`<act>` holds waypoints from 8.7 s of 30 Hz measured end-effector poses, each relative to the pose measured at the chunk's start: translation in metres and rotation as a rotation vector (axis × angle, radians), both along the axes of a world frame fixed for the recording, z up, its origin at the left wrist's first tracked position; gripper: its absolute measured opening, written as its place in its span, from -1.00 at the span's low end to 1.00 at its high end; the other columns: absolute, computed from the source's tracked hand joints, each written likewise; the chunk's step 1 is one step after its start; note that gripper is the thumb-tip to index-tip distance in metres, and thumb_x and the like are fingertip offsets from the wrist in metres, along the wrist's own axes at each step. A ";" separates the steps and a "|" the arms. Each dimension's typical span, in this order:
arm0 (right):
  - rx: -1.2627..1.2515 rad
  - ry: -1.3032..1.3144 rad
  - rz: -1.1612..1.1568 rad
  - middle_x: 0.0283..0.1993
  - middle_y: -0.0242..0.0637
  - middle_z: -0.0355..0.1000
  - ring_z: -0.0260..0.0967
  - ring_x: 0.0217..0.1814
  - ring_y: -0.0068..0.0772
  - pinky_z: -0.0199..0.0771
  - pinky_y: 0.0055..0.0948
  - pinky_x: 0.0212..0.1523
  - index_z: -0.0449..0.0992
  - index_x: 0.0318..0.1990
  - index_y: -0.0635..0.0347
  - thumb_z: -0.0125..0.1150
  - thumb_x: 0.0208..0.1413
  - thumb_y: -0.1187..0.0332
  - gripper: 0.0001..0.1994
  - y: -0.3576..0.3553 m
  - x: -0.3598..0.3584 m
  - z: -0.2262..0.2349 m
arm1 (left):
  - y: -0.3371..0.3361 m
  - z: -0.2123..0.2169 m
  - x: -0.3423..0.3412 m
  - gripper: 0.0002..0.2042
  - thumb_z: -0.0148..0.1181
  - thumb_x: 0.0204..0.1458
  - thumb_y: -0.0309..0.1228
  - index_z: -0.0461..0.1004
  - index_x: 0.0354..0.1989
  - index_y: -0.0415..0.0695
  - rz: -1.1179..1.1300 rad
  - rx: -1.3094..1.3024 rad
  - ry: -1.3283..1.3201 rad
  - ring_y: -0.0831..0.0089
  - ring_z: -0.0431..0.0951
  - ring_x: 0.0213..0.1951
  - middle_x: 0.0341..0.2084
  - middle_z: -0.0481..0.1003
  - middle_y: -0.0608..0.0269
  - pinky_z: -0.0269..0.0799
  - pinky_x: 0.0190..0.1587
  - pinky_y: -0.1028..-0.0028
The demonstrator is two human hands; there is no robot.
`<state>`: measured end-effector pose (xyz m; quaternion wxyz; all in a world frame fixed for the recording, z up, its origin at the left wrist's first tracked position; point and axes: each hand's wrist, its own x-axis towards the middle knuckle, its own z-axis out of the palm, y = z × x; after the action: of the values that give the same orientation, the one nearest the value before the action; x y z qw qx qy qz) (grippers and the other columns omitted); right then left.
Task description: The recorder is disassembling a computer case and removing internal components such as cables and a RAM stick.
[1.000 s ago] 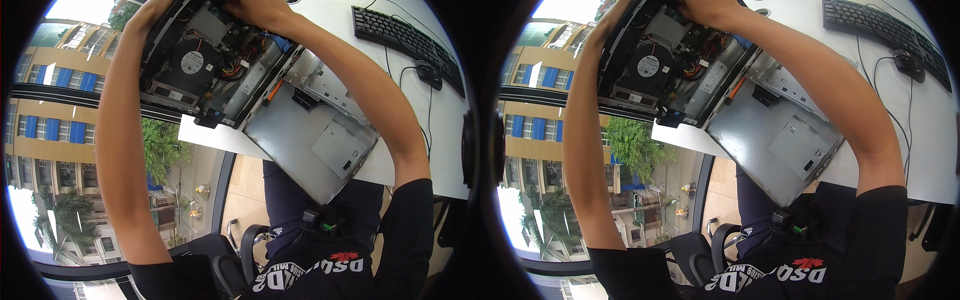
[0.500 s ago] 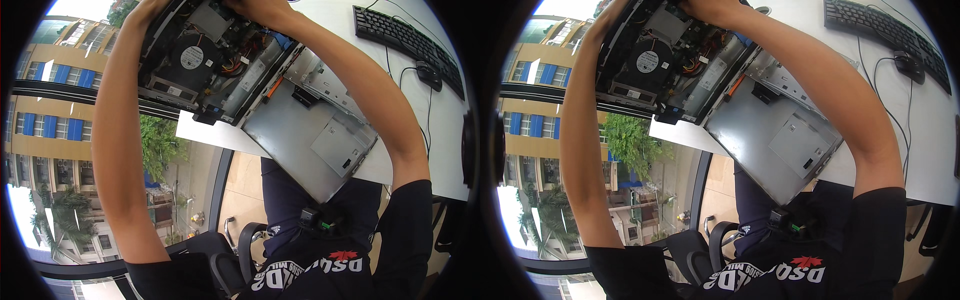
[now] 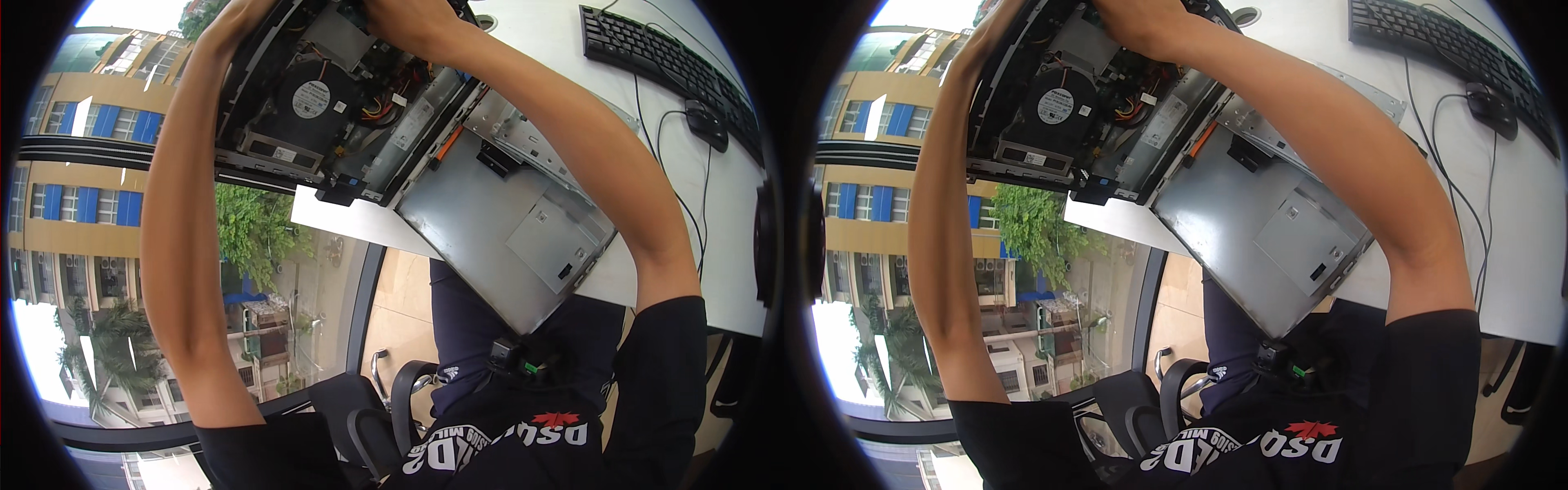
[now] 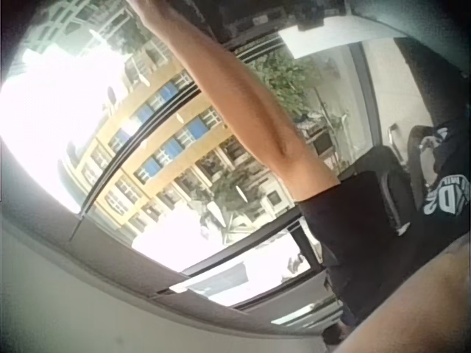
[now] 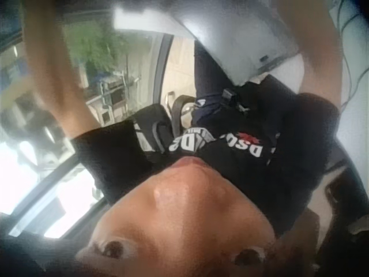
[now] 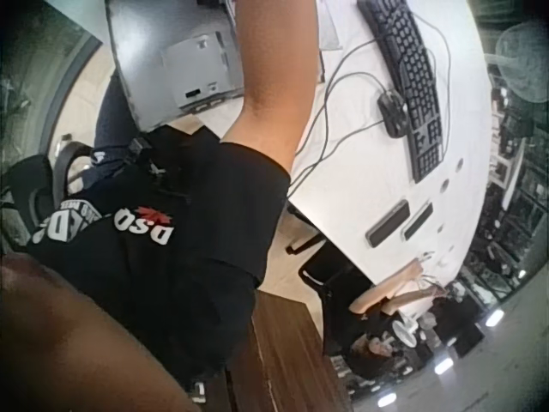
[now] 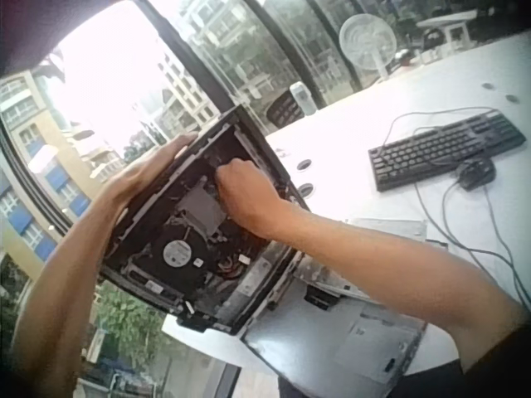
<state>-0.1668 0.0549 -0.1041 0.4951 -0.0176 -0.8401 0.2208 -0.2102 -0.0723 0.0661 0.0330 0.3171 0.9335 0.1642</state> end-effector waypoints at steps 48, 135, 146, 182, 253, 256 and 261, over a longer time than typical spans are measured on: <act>-1.518 -0.272 0.318 0.34 0.25 0.29 0.33 0.39 0.05 0.42 -0.06 0.35 0.19 0.32 0.57 0.11 0.30 0.30 -0.43 0.023 0.371 -0.040 | 0.003 0.004 -0.010 -0.15 -0.09 0.16 0.38 0.52 0.21 -0.22 0.001 -0.054 0.157 -0.01 0.51 0.20 0.20 0.49 -0.15 0.38 0.21 0.12; -1.825 -0.179 0.468 0.29 0.18 0.41 0.64 -0.09 -0.25 0.72 -0.36 -0.15 0.27 0.13 0.58 0.07 0.20 0.31 -0.52 0.033 0.341 -0.059 | 0.007 0.004 0.004 -0.20 -0.10 0.19 0.36 0.53 0.23 -0.14 -0.027 -0.039 0.160 0.03 0.49 0.23 0.21 0.50 -0.12 0.32 0.27 0.13; -1.836 -0.136 0.460 0.23 0.07 0.47 0.62 -0.12 -0.33 0.73 -0.38 -0.14 0.36 0.08 0.48 0.01 0.22 0.37 -0.63 0.036 0.345 -0.051 | 0.009 0.004 0.005 -0.28 -0.07 0.20 0.32 0.55 0.23 -0.02 0.000 -0.009 0.108 0.09 0.54 0.18 0.19 0.53 -0.04 0.37 0.23 0.14; -1.518 -0.135 0.531 0.41 0.43 0.10 0.12 0.54 0.15 0.17 -0.07 0.55 -0.05 0.40 0.68 0.02 0.27 0.35 -0.31 0.005 0.315 -0.010 | 0.001 0.003 -0.010 -0.30 -0.12 0.21 0.32 0.51 0.28 0.06 -0.052 -0.038 0.152 0.03 0.51 0.19 0.19 0.51 -0.09 0.35 0.24 0.11; -1.620 0.244 1.044 0.20 0.10 0.26 0.29 0.35 -0.06 0.32 0.01 0.45 0.24 0.25 0.51 0.05 0.15 0.08 -0.33 -0.033 0.128 0.047 | 0.012 -0.006 -0.052 -0.24 -0.22 0.18 0.42 0.57 0.20 0.12 -0.124 -0.105 0.206 0.08 0.62 0.06 -0.01 0.62 -0.16 0.40 0.19 0.20; -1.558 0.175 1.015 0.19 0.07 0.29 0.33 0.31 -0.09 0.36 0.00 0.41 0.27 0.23 0.50 0.03 0.16 0.06 -0.35 -0.035 0.123 0.048 | 0.010 -0.007 -0.055 -0.24 -0.22 0.17 0.43 0.56 0.21 0.14 -0.143 -0.110 0.260 0.05 0.62 0.08 0.01 0.61 -0.16 0.40 0.19 0.19; -1.469 0.007 1.030 0.20 0.08 0.30 0.33 0.29 -0.10 0.48 -0.03 0.29 0.26 0.23 0.55 0.11 0.09 0.06 -0.29 -0.011 0.116 0.048 | 0.009 -0.010 -0.051 -0.55 -0.17 0.37 0.09 0.31 0.39 0.42 -0.327 -0.154 0.410 0.02 0.64 0.04 0.00 0.60 -0.13 0.48 0.17 0.16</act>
<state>-0.0512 0.0437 -0.0561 0.2013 0.0498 -0.3894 0.8974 -0.2610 -0.0635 0.0564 -0.1066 0.4869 0.8667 0.0174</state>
